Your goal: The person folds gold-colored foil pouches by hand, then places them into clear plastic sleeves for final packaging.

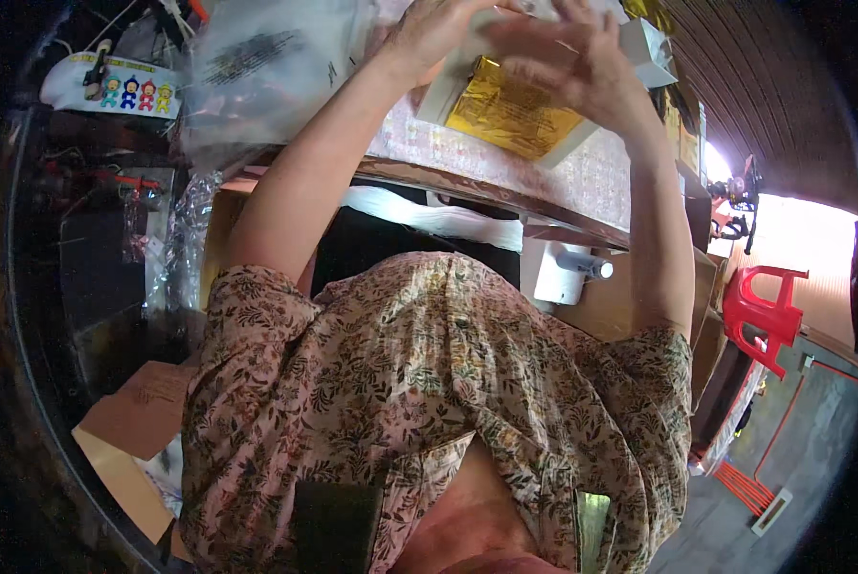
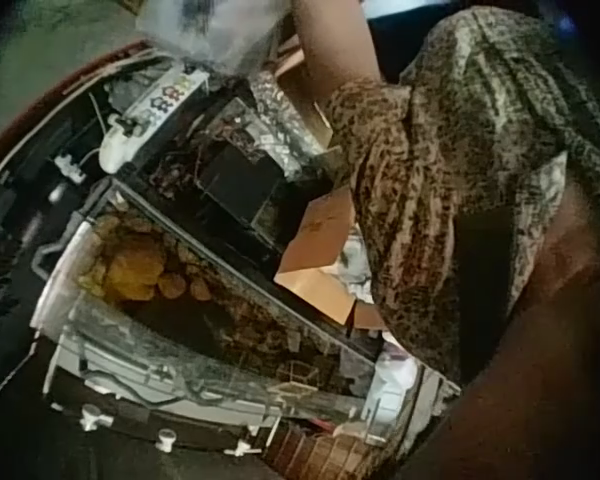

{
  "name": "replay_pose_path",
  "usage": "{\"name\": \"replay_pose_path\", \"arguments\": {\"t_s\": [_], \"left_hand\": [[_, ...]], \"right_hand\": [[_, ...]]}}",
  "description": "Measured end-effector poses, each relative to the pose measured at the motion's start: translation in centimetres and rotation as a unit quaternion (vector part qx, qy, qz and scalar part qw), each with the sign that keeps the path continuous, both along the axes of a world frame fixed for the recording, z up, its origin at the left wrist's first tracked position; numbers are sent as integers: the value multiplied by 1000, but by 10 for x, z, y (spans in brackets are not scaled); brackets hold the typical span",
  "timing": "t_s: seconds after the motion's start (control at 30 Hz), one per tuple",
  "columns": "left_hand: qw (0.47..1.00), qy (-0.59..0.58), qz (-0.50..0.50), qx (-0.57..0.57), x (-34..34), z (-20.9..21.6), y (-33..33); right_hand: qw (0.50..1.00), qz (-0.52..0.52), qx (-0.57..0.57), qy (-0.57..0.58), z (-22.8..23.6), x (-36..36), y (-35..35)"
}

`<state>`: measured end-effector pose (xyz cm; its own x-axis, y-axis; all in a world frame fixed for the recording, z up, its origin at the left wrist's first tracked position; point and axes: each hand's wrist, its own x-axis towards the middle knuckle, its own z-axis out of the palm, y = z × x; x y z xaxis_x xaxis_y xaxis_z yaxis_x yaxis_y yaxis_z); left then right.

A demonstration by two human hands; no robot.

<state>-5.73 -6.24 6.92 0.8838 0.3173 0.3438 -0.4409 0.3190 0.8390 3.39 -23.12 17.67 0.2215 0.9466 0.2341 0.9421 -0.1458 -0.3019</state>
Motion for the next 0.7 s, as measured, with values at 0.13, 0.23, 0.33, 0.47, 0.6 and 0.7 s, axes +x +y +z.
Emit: {"name": "replay_pose_path", "arguments": {"t_s": [0.13, 0.23, 0.33, 0.47, 0.6, 0.7], "left_hand": [[982, 72, -54, -165, 11, -8, 9], [980, 98, -64, -158, 19, -16, 21], [971, 138, -81, -176, 35, -26, 33], [956, 189, -83, -207, 47, -40, 45], [956, 229, -102, -150, 44, -45, 60], [957, 245, -91, -126, 39, -39, 50]], "right_hand": [[937, -161, 307, 46, -12, 43, -24], [894, -198, 309, 257, -50, 77, -60], [800, -200, 194, 531, -104, 103, -76], [728, -162, 173, 643, -158, 103, -63], [666, -207, 256, 669, -169, 93, -45], [663, -254, 257, 656, -161, 85, -43]]}}
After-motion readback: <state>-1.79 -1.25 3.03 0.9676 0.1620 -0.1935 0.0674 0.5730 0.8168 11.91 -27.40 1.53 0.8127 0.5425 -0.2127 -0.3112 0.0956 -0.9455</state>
